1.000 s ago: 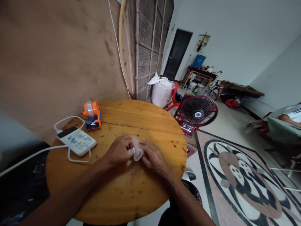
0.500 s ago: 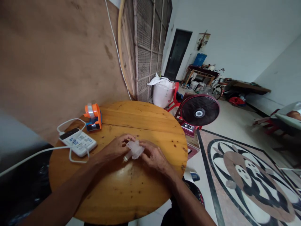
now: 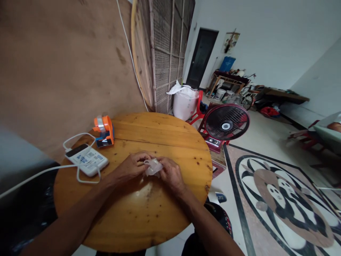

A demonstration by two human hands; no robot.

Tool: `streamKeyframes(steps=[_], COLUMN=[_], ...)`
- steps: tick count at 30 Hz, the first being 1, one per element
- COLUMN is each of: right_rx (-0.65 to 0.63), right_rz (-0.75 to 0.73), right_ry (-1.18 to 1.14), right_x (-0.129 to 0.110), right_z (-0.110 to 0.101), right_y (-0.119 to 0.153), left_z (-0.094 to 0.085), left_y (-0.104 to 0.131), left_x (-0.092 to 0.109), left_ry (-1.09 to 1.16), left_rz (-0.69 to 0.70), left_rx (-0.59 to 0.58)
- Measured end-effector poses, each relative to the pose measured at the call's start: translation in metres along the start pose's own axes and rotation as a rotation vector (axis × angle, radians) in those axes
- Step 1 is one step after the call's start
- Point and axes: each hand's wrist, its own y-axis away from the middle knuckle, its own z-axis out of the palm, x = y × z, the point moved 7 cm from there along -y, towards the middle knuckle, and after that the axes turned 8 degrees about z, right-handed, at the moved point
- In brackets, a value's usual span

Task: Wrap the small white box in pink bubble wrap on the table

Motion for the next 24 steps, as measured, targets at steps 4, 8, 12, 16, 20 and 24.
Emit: streamKeyframes(steps=[4,8,12,16,20,24], right_rx=[-0.027,-0.166,-0.258,-0.3,-0.33,-0.254], right_rz=[-0.013,0.007,0.044,0.075,0.048,0.019], right_ry=[0.008,-0.008,-0.062,-0.1,-0.126,-0.091], right_x=[-0.006,-0.014,-0.022,-0.027,-0.031,-0.026], right_z=[-0.002,-0.006,-0.012,-0.014,-0.012,-0.008], right_y=[0.002,0.002,-0.002,-0.006,-0.007,-0.009], left_z=[0.001,0.001,0.0,-0.002,-0.002,-0.002], left_y=[-0.001,-0.003,-0.003,-0.002,-0.001,-0.001], left_x=[-0.002,-0.002,0.002,0.005,0.006,0.005], left_ry=[-0.054,-0.076,-0.085,-0.114,-0.133,-0.143], left_rz=[0.029,0.076,0.119,0.122,0.1,0.109], left_rx=[0.001,-0.003,-0.016,0.006,0.005,0.023])
